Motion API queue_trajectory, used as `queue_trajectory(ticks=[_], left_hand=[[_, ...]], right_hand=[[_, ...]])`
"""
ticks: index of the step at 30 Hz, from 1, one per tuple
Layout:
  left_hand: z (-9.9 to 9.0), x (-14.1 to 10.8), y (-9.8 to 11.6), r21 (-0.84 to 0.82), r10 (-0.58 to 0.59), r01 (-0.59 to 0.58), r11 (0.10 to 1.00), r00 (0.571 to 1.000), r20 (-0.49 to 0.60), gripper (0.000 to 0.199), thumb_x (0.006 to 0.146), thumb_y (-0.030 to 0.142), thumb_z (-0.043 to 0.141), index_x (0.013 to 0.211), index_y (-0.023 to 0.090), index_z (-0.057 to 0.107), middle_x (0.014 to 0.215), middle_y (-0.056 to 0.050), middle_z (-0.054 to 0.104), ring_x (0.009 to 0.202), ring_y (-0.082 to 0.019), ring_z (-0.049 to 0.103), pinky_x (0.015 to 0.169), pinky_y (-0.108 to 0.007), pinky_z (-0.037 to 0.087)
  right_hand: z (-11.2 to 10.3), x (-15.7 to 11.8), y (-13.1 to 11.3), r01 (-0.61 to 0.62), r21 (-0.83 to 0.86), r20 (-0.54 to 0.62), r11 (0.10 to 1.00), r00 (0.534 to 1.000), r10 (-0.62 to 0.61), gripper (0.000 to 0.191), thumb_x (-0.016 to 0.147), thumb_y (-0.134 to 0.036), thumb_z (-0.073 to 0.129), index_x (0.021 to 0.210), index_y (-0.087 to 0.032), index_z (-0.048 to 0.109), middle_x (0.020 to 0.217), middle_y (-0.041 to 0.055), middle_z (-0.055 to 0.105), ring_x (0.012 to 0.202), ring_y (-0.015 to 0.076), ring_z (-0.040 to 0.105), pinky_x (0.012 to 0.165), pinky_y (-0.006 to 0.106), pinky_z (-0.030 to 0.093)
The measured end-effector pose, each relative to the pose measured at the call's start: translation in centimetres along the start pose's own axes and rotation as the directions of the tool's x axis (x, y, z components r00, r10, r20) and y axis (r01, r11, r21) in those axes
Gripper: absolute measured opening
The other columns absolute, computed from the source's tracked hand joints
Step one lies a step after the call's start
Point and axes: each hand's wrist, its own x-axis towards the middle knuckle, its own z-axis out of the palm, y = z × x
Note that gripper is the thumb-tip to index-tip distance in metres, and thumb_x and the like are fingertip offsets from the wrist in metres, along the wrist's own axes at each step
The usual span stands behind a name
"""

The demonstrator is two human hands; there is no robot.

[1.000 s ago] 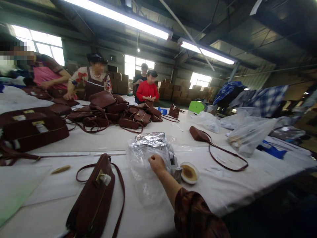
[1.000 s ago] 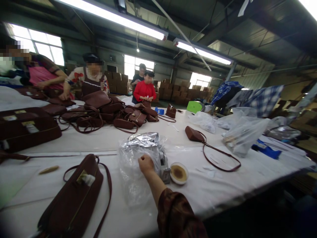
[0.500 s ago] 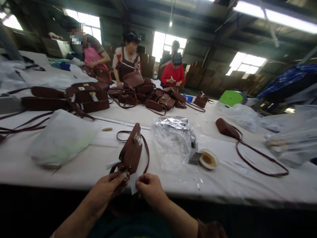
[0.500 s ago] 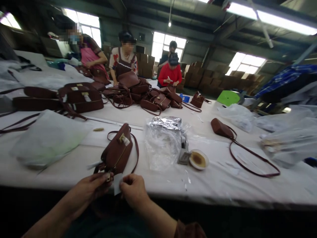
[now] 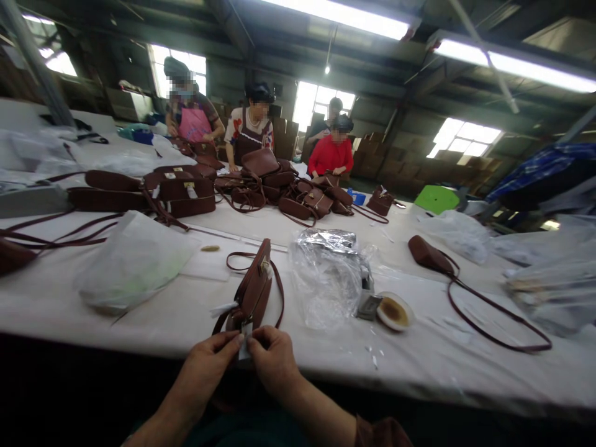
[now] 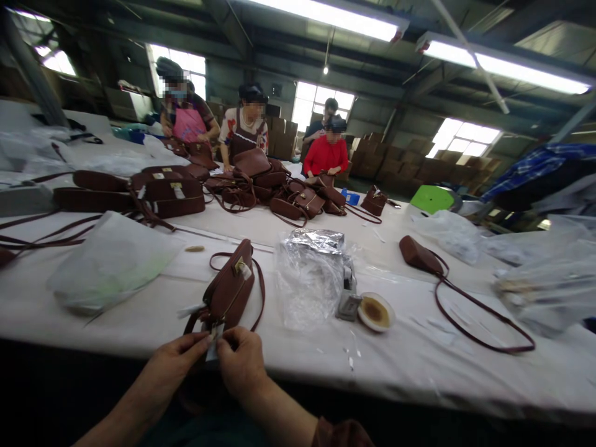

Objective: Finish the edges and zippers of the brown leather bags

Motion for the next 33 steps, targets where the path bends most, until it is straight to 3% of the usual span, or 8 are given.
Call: queue_trajectory(ticks=[5, 10, 14, 19, 24, 28, 31, 33], left_hand=[[0.4, 0.1, -0.7, 0.006, -0.027, 0.028, 1.0, 0.999, -0.046, 0.055, 0.06, 0.053, 0.078, 0.098, 0.013, 0.074, 0.076, -0.008, 0.076, 0.072, -0.025, 0.07, 0.066, -0.032, 0.054], [0.5, 0.2, -0.8, 0.202, 0.02, 0.0, 0.979, 0.995, -0.096, 0.052, 0.066, 0.057, 0.07, 0.097, 0.015, 0.073, 0.079, -0.008, 0.076, 0.079, -0.028, 0.07, 0.069, -0.035, 0.052], [0.7, -0.1, -0.1, 0.373, 0.167, -0.105, 0.922, 0.976, -0.137, 0.038, 0.069, 0.053, 0.065, 0.087, 0.021, 0.075, 0.079, -0.006, 0.076, 0.08, -0.028, 0.069, 0.077, -0.036, 0.051], [0.7, -0.4, 0.1, 0.484, 0.406, -0.31, 0.818, 0.908, -0.105, 0.028, 0.074, 0.047, 0.059, 0.081, 0.025, 0.075, 0.088, -0.004, 0.074, 0.084, -0.025, 0.068, 0.084, -0.035, 0.05], [0.7, -0.9, 0.1, 0.486, 0.495, -0.401, 0.777, 0.865, -0.078, 0.026, 0.074, 0.043, 0.058, 0.08, 0.025, 0.075, 0.089, -0.005, 0.073, 0.084, -0.024, 0.068, 0.085, -0.035, 0.051], [0.5, -1.2, 0.0, 0.388, 0.371, -0.294, 0.873, 0.918, -0.14, 0.026, 0.07, 0.045, 0.062, 0.08, 0.024, 0.072, 0.081, -0.005, 0.075, 0.079, -0.025, 0.07, 0.077, -0.034, 0.054], [0.5, -0.9, -0.5, 0.201, 0.203, -0.164, 0.966, 0.96, -0.192, 0.035, 0.064, 0.046, 0.068, 0.086, 0.02, 0.067, 0.078, -0.007, 0.075, 0.076, -0.026, 0.071, 0.068, -0.034, 0.055], [0.7, -0.8, -0.8, 0.061, 0.116, -0.108, 0.992, 0.979, -0.165, 0.041, 0.061, 0.047, 0.07, 0.089, 0.018, 0.064, 0.078, -0.008, 0.075, 0.075, -0.026, 0.071, 0.065, -0.034, 0.055]], right_hand=[[-0.2, -0.1, -0.2, 0.041, -0.008, 0.021, 0.999, 0.999, -0.041, 0.015, 0.077, -0.024, 0.06, 0.078, -0.016, 0.073, 0.074, 0.0036, 0.073, 0.071, 0.0171, 0.064, 0.065, 0.024, 0.047], [-0.4, 0.6, -0.4, -0.006, 0.006, 0.055, 1.0, 0.998, 0.006, 0.023, 0.08, -0.031, 0.06, 0.081, -0.014, 0.076, 0.075, 0.0058, 0.074, 0.072, 0.0184, 0.066, 0.062, 0.024, 0.046], [-0.5, 1.5, -0.7, 0.001, -0.058, 0.072, 0.998, 0.997, 0.003, 0.021, 0.076, -0.029, 0.063, 0.079, -0.014, 0.077, 0.072, 0.0055, 0.074, 0.069, 0.0187, 0.066, 0.059, 0.024, 0.044], [-0.1, 2.1, -1.1, 0.014, -0.102, 0.081, 0.995, 0.997, -0.006, 0.021, 0.074, -0.03, 0.064, 0.078, -0.014, 0.078, 0.071, 0.0058, 0.074, 0.07, 0.0194, 0.066, 0.062, 0.025, 0.045], [0.1, 2.5, -1.2, 0.032, -0.088, 0.071, 0.996, 0.997, -0.026, 0.017, 0.073, -0.023, 0.062, 0.074, -0.015, 0.077, 0.068, 0.0041, 0.073, 0.066, 0.0167, 0.065, 0.061, 0.023, 0.044], [-0.1, 2.6, -0.9, 0.04, -0.043, 0.115, 0.998, 0.993, -0.034, 0.017, 0.073, -0.021, 0.059, 0.072, -0.015, 0.075, 0.06, 0.0004, 0.067, 0.055, 0.012, 0.056, 0.055, 0.022, 0.042], [-0.2, 2.6, -0.6, 0.016, -0.014, 0.131, 1.0, 0.991, -0.014, 0.015, 0.072, -0.02, 0.06, 0.071, -0.014, 0.074, 0.056, -0.0013, 0.062, 0.051, 0.0102, 0.052, 0.052, 0.021, 0.04], [-0.2, 2.5, -0.5, -0.017, 0.012, 0.146, 1.0, 0.989, 0.015, 0.014, 0.072, -0.02, 0.061, 0.07, -0.014, 0.073, 0.055, -0.0016, 0.061, 0.05, 0.0099, 0.05, 0.05, 0.02, 0.039]])
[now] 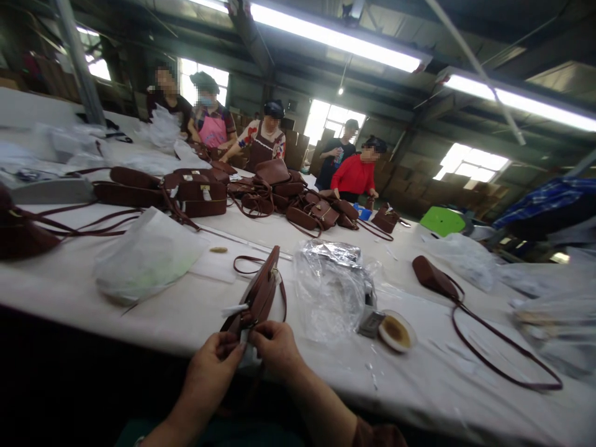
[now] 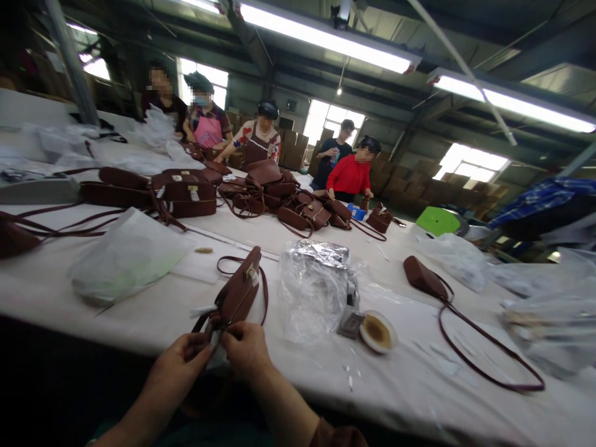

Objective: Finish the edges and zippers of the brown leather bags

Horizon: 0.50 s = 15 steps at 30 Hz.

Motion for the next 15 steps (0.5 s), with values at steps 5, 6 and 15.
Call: queue_trajectory(ticks=[5, 6, 15], left_hand=[[0.3, -0.3, 0.6, -0.024, -0.085, 0.087, 0.996, 0.993, 0.082, 0.043, 0.064, 0.052, 0.067, 0.087, 0.015, 0.069, 0.071, -0.006, 0.074, 0.067, -0.024, 0.068, 0.061, -0.032, 0.053], [0.3, -0.4, 0.8, 0.012, -0.064, 0.063, 0.998, 0.996, 0.064, 0.043, 0.066, 0.052, 0.067, 0.087, 0.015, 0.07, 0.071, -0.006, 0.074, 0.066, -0.024, 0.067, 0.06, -0.032, 0.052], [0.8, 0.1, -1.7, -0.1, -0.037, 0.039, 0.994, 0.999, 0.023, 0.046, 0.069, 0.054, 0.07, 0.096, 0.017, 0.069, 0.075, -0.004, 0.074, 0.068, -0.022, 0.068, 0.064, -0.03, 0.054]], right_hand=[[-0.2, -0.3, -0.3, 0.022, -0.041, -0.017, 0.999, 1.0, -0.023, 0.015, 0.074, -0.024, 0.063, 0.075, -0.014, 0.074, 0.061, 0.0003, 0.065, 0.055, 0.0114, 0.054, 0.053, 0.021, 0.042], [-0.3, -0.3, -0.4, 0.028, -0.065, -0.038, 0.997, 0.999, -0.031, 0.015, 0.074, -0.025, 0.063, 0.075, -0.015, 0.074, 0.063, 0.0008, 0.066, 0.056, 0.0121, 0.055, 0.054, 0.021, 0.042], [0.0, -0.4, -0.1, 0.041, -0.091, -0.076, 0.995, 0.996, -0.048, 0.014, 0.075, -0.027, 0.064, 0.074, -0.016, 0.073, 0.065, 0.0011, 0.067, 0.06, 0.0133, 0.057, 0.057, 0.022, 0.044]])
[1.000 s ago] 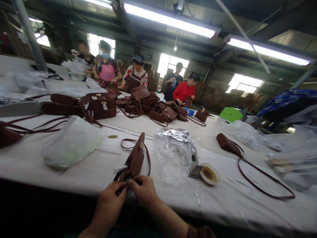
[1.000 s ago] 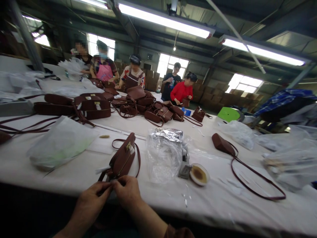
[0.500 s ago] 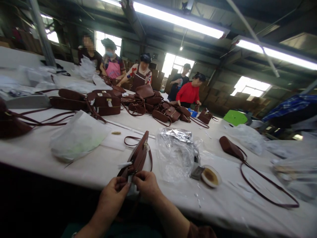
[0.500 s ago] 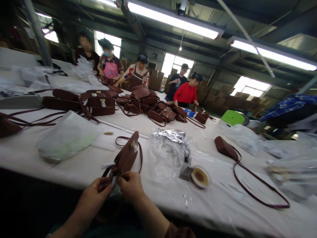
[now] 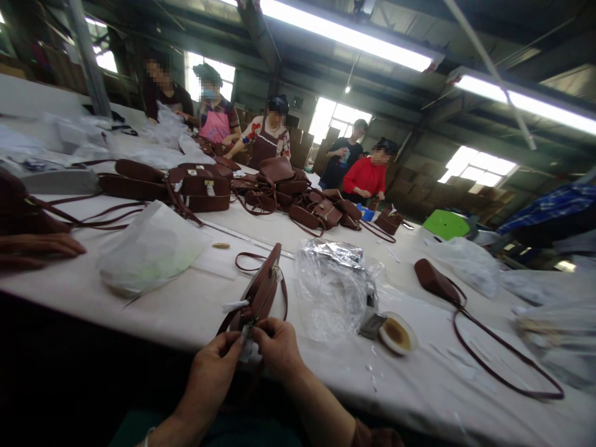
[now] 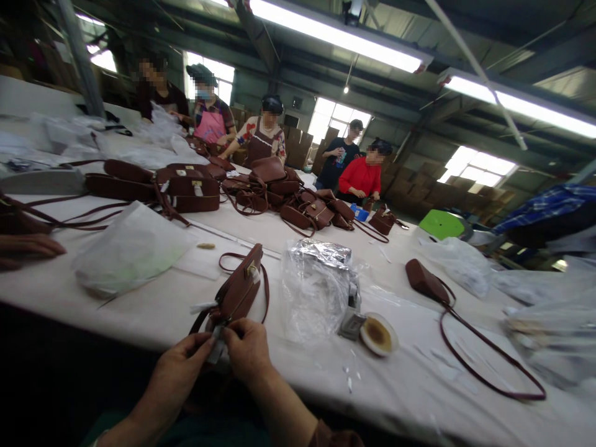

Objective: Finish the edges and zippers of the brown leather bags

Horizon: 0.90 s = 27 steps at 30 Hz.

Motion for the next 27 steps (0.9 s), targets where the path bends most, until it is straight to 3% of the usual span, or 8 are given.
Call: queue_trajectory(ticks=[7, 13, 19, 23, 27], left_hand=[[0.3, 0.1, -1.1, -0.14, -0.015, 0.016, 0.99, 1.0, 0.009, 0.045, 0.066, 0.051, 0.075, 0.093, 0.016, 0.066, 0.078, -0.004, 0.074, 0.071, -0.021, 0.069, 0.068, -0.031, 0.055], [1.0, -0.1, 0.1, -0.304, -0.077, 0.07, 0.95, 0.997, -0.011, 0.049, 0.054, 0.047, 0.083, 0.088, 0.015, 0.066, 0.075, -0.001, 0.072, 0.068, -0.016, 0.065, 0.063, -0.027, 0.055], [1.1, -0.6, 0.5, -0.397, -0.106, 0.097, 0.913, 0.994, 0.0, 0.05, 0.054, 0.046, 0.085, 0.088, 0.015, 0.067, 0.077, -0.002, 0.071, 0.069, -0.018, 0.065, 0.064, -0.029, 0.055], [1.1, -0.4, 0.6, -0.329, -0.029, 0.023, 0.944, 0.999, -0.014, 0.048, 0.061, 0.05, 0.079, 0.092, 0.015, 0.066, 0.078, -0.002, 0.071, 0.071, -0.018, 0.064, 0.065, -0.028, 0.052], [0.7, -0.1, 1.2, -0.089, 0.084, -0.089, 0.992, 0.995, -0.06, 0.047, 0.064, 0.055, 0.074, 0.088, 0.015, 0.067, 0.073, -0.003, 0.071, 0.07, -0.019, 0.063, 0.063, -0.027, 0.047]], right_hand=[[0.2, 0.5, 0.0, -0.13, 0.16, 0.062, 0.978, 0.991, 0.122, 0.012, 0.073, -0.024, 0.06, 0.068, -0.015, 0.065, 0.049, -0.0041, 0.053, 0.045, 0.0104, 0.046, 0.046, 0.022, 0.036], [-0.1, 0.6, -0.2, 0.103, -0.08, -0.007, 0.992, 0.995, -0.104, 0.012, 0.077, -0.019, 0.057, 0.073, -0.017, 0.068, 0.066, 0.0001, 0.065, 0.063, 0.0132, 0.057, 0.062, 0.024, 0.043], [0.2, 0.2, -0.9, 0.074, -0.073, -0.025, 0.995, 0.997, -0.076, 0.014, 0.078, -0.021, 0.057, 0.073, -0.017, 0.07, 0.067, 0.0013, 0.068, 0.065, 0.0146, 0.06, 0.061, 0.024, 0.045], [0.4, 0.1, -0.9, 0.076, -0.07, -0.034, 0.995, 0.996, -0.079, 0.015, 0.079, -0.025, 0.059, 0.073, -0.017, 0.07, 0.064, 0.0006, 0.067, 0.063, 0.0146, 0.06, 0.06, 0.023, 0.045], [0.4, 0.2, -0.6, 0.108, -0.079, -0.022, 0.991, 0.994, -0.11, 0.015, 0.08, -0.024, 0.058, 0.071, -0.017, 0.069, 0.064, 0.0005, 0.066, 0.064, 0.0142, 0.06, 0.06, 0.023, 0.044]])
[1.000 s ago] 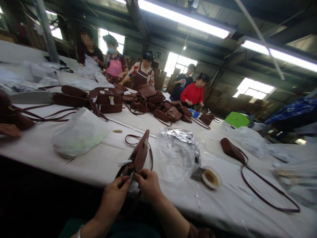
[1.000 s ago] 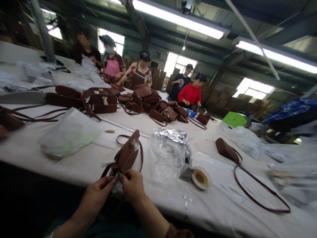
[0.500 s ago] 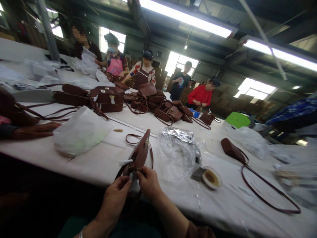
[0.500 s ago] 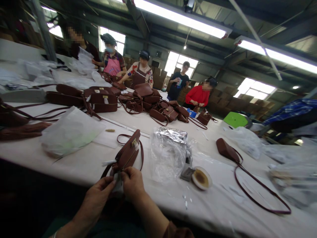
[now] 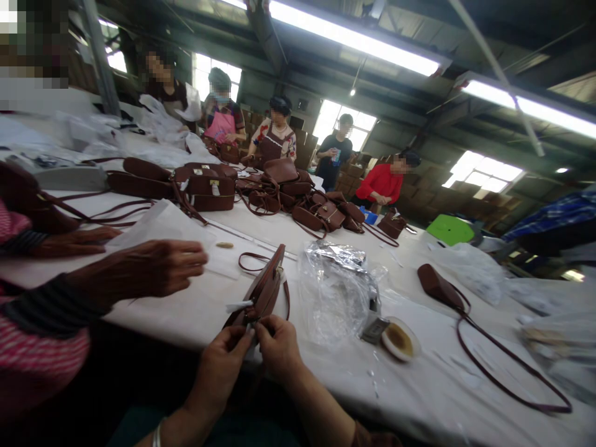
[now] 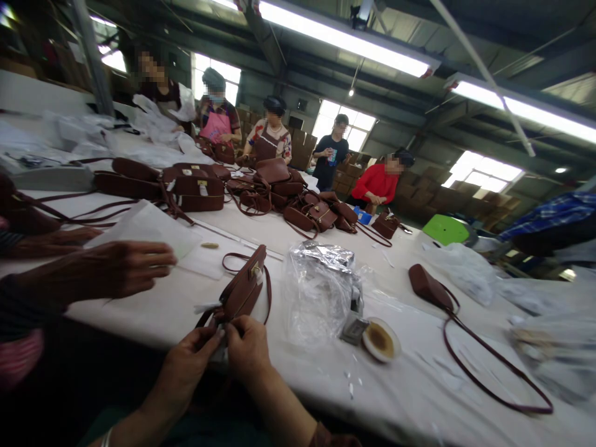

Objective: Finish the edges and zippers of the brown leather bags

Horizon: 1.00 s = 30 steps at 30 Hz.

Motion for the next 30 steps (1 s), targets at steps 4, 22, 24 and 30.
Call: queue_trajectory(ticks=[4, 22, 24, 30], left_hand=[[-0.8, -0.1, 0.4, 0.181, 0.005, -0.005, 0.983, 1.0, 0.004, 0.041, 0.072, 0.054, 0.066, 0.089, 0.017, 0.069, 0.071, -0.003, 0.073, 0.07, -0.022, 0.065, 0.064, -0.03, 0.048], [-0.5, 0.0, 2.2, 0.483, 0.204, -0.155, 0.862, 0.978, -0.05, 0.022, 0.07, 0.045, 0.062, 0.074, 0.024, 0.069, 0.078, -0.003, 0.073, 0.075, -0.025, 0.067, 0.072, -0.032, 0.049], [-0.4, 0.3, 2.3, 0.514, 0.272, -0.219, 0.83, 0.962, -0.03, 0.019, 0.073, 0.042, 0.061, 0.074, 0.024, 0.068, 0.08, -0.004, 0.072, 0.077, -0.024, 0.067, 0.074, -0.032, 0.049], [-0.4, 1.2, 1.0, 0.601, 0.543, -0.486, 0.634, 0.834, 0.102, 0.014, 0.083, 0.031, 0.058, 0.077, 0.021, 0.064, 0.08, -0.005, 0.066, 0.08, -0.021, 0.064, 0.078, -0.032, 0.048]], right_hand=[[0.2, -0.1, 0.3, 0.02, 0.016, 0.021, 1.0, 1.0, -0.02, 0.014, 0.079, -0.022, 0.058, 0.073, -0.017, 0.07, 0.064, 0.0004, 0.065, 0.062, 0.0133, 0.058, 0.058, 0.022, 0.044], [1.0, -0.1, 0.1, -0.197, 0.225, -0.035, 0.954, 0.977, 0.21, 0.014, 0.072, -0.024, 0.058, 0.066, -0.015, 0.066, 0.056, 0.0004, 0.06, 0.049, 0.0118, 0.05, 0.047, 0.023, 0.039], [1.0, 0.1, -0.1, -0.16, 0.198, -0.058, 0.967, 0.983, 0.175, 0.014, 0.072, -0.023, 0.058, 0.066, -0.015, 0.067, 0.057, 0.0008, 0.061, 0.052, 0.0122, 0.051, 0.048, 0.023, 0.039], [0.7, 0.9, -1.0, -0.251, 0.264, 0.009, 0.931, 0.966, 0.258, 0.014, 0.069, -0.017, 0.054, 0.063, -0.014, 0.066, 0.052, -0.0007, 0.06, 0.044, 0.0097, 0.048, 0.043, 0.021, 0.036]])
